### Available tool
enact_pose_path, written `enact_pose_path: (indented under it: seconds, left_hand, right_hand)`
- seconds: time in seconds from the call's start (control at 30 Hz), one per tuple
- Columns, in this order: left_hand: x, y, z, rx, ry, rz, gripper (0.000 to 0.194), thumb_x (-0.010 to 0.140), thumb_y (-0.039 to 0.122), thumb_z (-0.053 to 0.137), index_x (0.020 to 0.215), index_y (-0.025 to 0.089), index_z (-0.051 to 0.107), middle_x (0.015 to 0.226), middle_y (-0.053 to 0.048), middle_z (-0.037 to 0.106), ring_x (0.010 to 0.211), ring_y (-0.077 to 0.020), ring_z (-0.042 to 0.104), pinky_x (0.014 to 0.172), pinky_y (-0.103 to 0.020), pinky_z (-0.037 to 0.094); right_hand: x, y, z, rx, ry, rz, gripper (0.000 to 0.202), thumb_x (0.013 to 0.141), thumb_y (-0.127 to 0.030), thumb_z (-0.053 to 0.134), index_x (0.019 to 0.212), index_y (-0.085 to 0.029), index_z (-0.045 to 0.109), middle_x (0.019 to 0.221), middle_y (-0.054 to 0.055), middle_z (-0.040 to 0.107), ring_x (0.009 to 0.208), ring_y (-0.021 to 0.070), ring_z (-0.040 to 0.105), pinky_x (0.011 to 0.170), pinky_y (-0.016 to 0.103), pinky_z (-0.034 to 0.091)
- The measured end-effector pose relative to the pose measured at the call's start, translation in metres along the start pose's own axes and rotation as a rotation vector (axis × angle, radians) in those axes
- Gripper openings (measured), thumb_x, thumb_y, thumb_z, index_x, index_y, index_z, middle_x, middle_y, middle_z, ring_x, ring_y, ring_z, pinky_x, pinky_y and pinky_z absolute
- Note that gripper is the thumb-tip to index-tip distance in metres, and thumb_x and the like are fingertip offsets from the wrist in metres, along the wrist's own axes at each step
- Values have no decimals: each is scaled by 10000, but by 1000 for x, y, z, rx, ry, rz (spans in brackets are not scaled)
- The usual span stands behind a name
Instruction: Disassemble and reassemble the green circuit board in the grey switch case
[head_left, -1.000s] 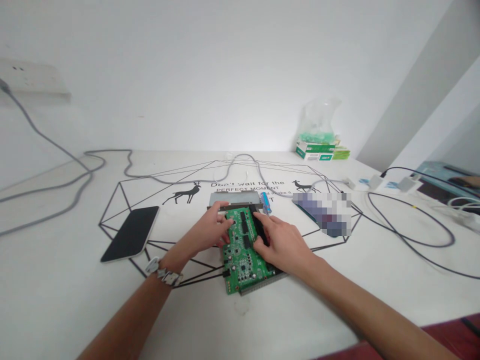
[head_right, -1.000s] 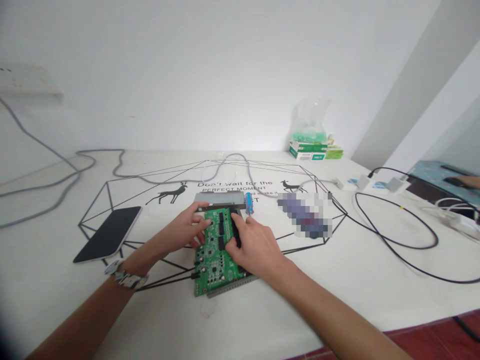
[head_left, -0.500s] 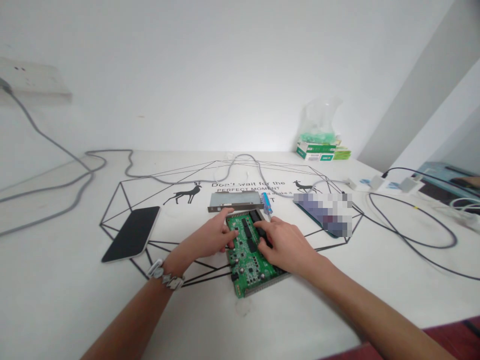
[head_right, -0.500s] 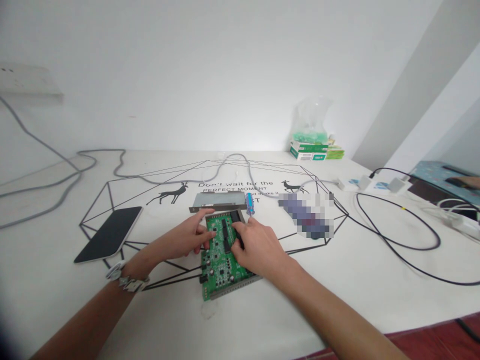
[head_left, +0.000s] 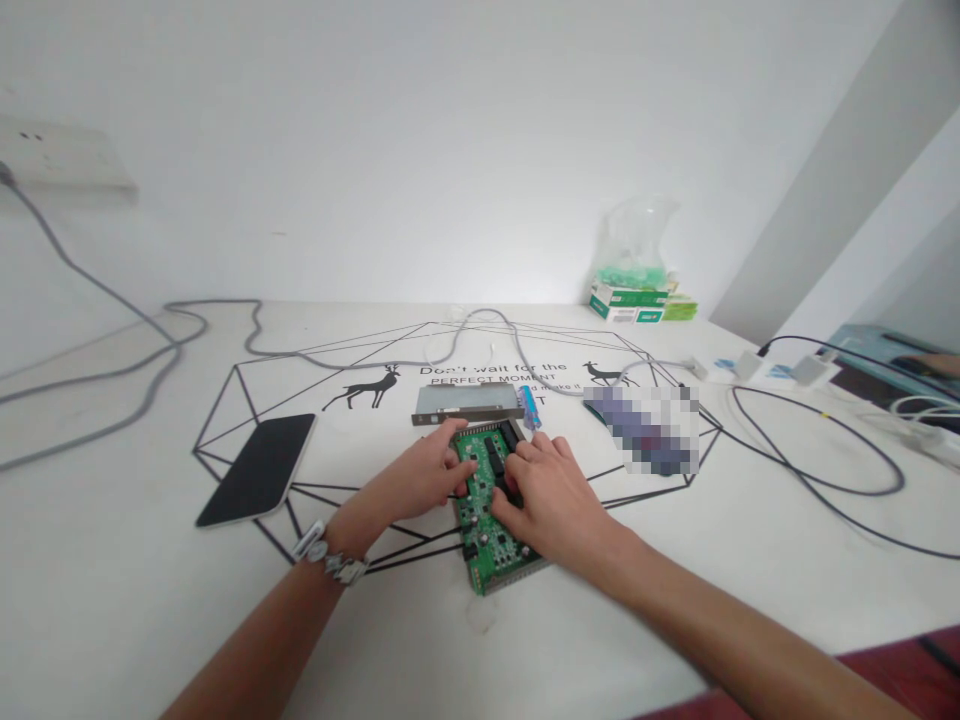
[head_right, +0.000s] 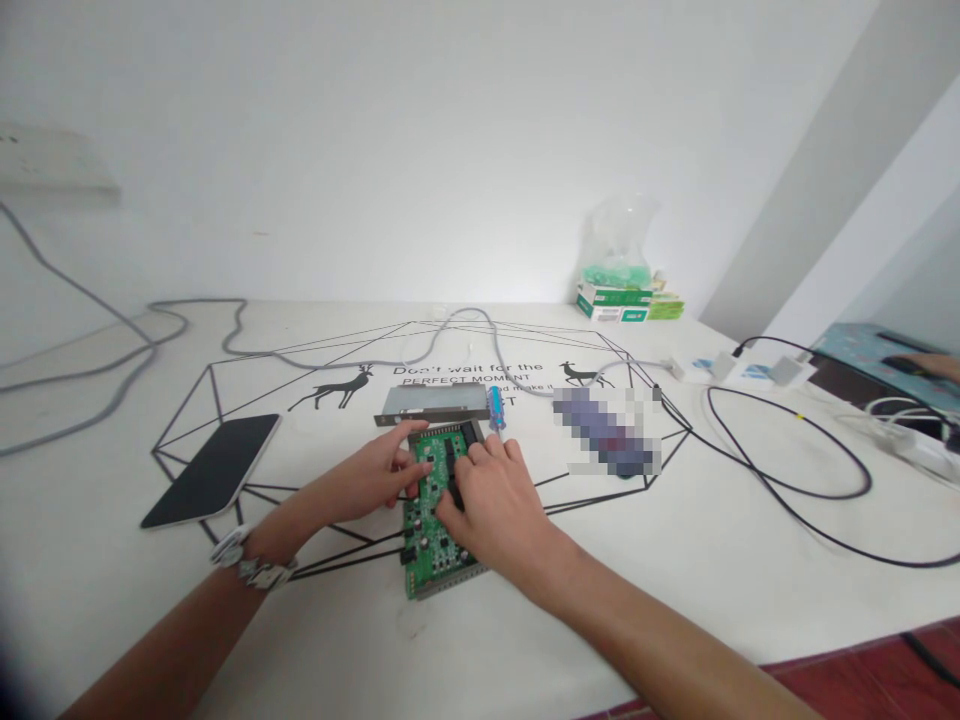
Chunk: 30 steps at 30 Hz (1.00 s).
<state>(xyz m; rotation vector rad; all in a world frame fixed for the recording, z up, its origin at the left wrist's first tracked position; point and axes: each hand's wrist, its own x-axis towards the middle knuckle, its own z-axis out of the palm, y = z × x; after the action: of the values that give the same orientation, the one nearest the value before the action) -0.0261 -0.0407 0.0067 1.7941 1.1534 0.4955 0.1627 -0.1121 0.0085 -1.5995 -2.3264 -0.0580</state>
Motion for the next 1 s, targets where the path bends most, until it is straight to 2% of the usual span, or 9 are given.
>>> enact_pose_path:
  seconds: [0.3,0.47,0.7,0.8,0.87,0.93,1.0]
  left_hand:
    - [1,0,2,91,14,11,688,853,453,587,1426,132,381,651,4,651,464,-149,516,465,-244,390]
    - [1,-1,1,86,36,29,659,848,454,602,1398,139,424,642,7,651,464,-146,511,472,-244,354]
    - [1,1,0,191,26,44,642,880,480,557,1398,132,411,662,0,665,518,-166,544,524,-265,377]
    - [2,1,0,233,13,43,638,896,492,531,1405,129,401,696,-16,684,555,-181,572,535,-277,390]
    - [1,2,0,250,14,38,638,904,493,522,1412,128,397,707,-23,691,575,-188,587,541,-282,394]
    - [1,3,0,262,18,32,630,908,491,520,1410,129,399,708,-24,692,589,-192,598,550,-284,398]
    - [0,4,0,270,18,36,617,908,487,523,1401,134,410,714,-25,694,605,-195,607,559,-285,401]
  right_hand:
    - [0,4,0,-28,10,57,219,886,-329,552,715,-196,584,830,85,660,897,262,533,796,408,304]
    - [-2,5,-1,-8,0,69,222,884,-344,568,722,-194,588,831,81,661,911,259,540,809,402,307]
    - [1,10,-9,89,-41,112,268,883,-446,577,795,-194,589,827,68,661,905,247,572,828,373,334]
    - [2,17,-14,79,-69,201,242,878,-395,542,978,-183,602,811,69,666,800,235,593,734,348,343]
    - [1,25,-18,90,-147,265,432,837,-355,559,1230,-175,549,815,69,679,729,233,600,658,331,325]
    - [-1,32,-23,161,-283,262,741,779,-345,614,1465,-195,379,842,67,694,704,236,609,624,316,322]
    - [-4,39,-28,265,-402,220,950,742,-328,652,1574,-239,202,861,58,701,697,228,618,618,304,340]
